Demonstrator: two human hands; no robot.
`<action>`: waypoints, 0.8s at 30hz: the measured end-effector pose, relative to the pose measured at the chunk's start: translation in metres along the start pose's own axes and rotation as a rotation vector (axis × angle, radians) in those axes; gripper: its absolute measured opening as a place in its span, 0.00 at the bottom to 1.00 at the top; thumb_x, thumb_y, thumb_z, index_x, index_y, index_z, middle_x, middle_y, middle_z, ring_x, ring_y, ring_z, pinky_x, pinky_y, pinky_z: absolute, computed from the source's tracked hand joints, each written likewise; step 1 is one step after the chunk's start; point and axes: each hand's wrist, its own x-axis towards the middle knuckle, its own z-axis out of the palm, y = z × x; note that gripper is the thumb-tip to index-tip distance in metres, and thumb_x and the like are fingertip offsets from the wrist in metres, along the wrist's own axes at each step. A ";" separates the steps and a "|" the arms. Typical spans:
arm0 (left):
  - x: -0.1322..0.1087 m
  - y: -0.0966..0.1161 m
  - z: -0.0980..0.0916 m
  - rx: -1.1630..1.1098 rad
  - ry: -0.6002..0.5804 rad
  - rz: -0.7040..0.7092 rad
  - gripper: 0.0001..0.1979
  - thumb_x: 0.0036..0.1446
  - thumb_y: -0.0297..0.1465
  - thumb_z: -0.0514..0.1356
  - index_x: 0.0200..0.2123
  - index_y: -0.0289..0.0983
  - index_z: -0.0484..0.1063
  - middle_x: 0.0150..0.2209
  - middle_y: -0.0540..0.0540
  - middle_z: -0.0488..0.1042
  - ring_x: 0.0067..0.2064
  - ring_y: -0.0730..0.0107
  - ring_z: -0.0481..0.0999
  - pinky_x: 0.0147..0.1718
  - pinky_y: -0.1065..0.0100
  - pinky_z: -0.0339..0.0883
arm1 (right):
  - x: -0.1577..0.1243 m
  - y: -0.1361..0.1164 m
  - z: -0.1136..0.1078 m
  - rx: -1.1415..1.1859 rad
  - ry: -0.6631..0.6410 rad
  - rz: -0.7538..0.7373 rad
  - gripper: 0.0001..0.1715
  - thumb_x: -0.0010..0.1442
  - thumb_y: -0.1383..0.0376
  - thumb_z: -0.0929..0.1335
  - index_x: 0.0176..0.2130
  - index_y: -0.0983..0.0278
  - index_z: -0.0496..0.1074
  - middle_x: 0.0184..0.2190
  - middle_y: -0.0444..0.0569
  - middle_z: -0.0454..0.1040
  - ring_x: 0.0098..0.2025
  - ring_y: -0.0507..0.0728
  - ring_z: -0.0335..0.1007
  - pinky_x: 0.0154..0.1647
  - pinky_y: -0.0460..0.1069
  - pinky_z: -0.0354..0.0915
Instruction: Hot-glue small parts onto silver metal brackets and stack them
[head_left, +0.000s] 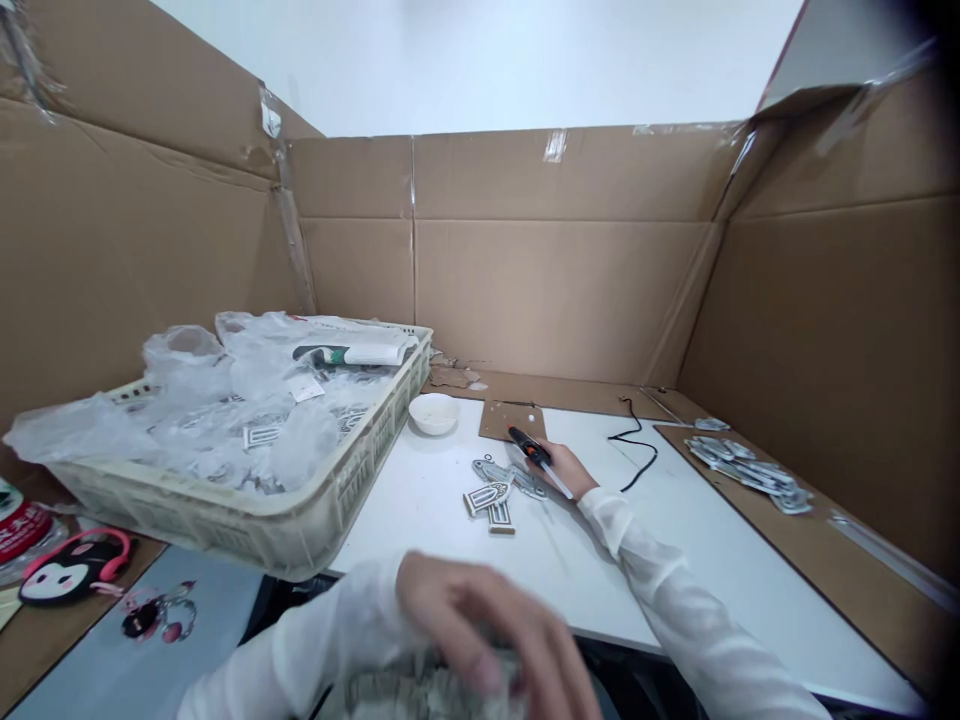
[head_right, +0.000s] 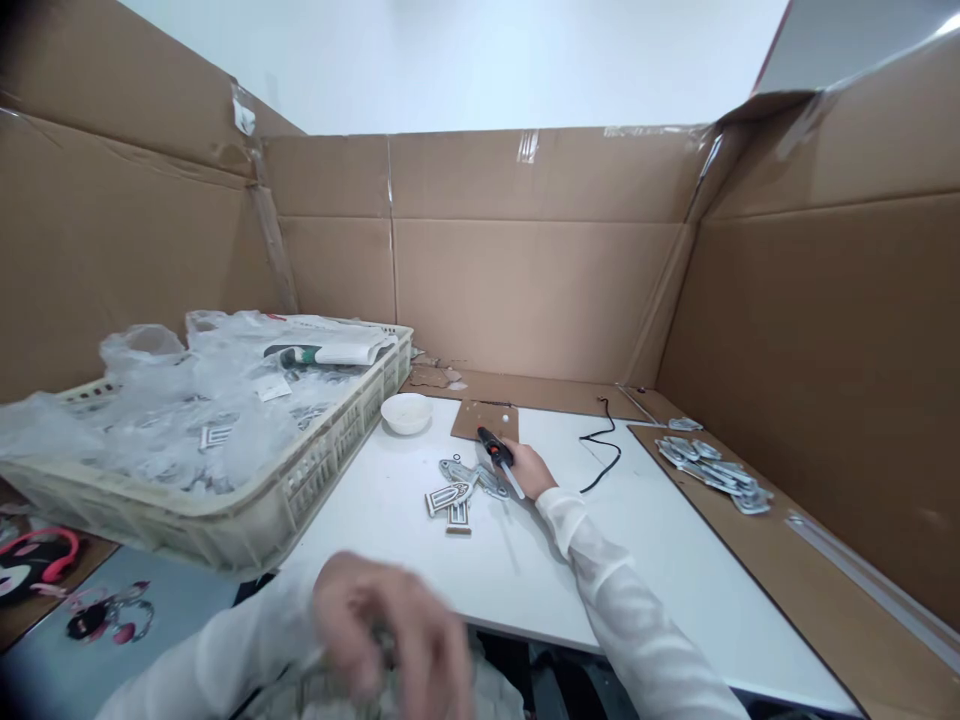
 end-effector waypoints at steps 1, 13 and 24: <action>0.005 -0.011 -0.019 0.163 0.081 -0.108 0.24 0.50 0.47 0.49 0.45 0.43 0.72 0.44 0.44 0.73 0.43 0.62 0.72 0.39 0.66 0.66 | 0.000 0.000 0.000 0.000 0.005 0.003 0.08 0.49 0.62 0.63 0.31 0.63 0.67 0.27 0.49 0.73 0.28 0.57 0.67 0.29 0.46 0.59; 0.024 -0.095 -0.060 0.881 0.438 -0.916 0.21 0.52 0.42 0.52 0.43 0.33 0.65 0.43 0.36 0.70 0.42 0.53 0.71 0.38 0.60 0.64 | -0.002 -0.010 -0.005 0.002 0.011 0.041 0.08 0.47 0.63 0.65 0.31 0.63 0.68 0.28 0.49 0.74 0.29 0.57 0.68 0.31 0.46 0.59; 0.077 -0.081 -0.098 0.671 0.857 -0.647 0.17 0.56 0.36 0.46 0.41 0.31 0.67 0.40 0.35 0.72 0.41 0.53 0.73 0.40 0.57 0.65 | -0.003 -0.003 -0.009 0.231 0.187 0.128 0.13 0.40 0.60 0.64 0.30 0.62 0.67 0.28 0.51 0.74 0.32 0.62 0.69 0.35 0.52 0.64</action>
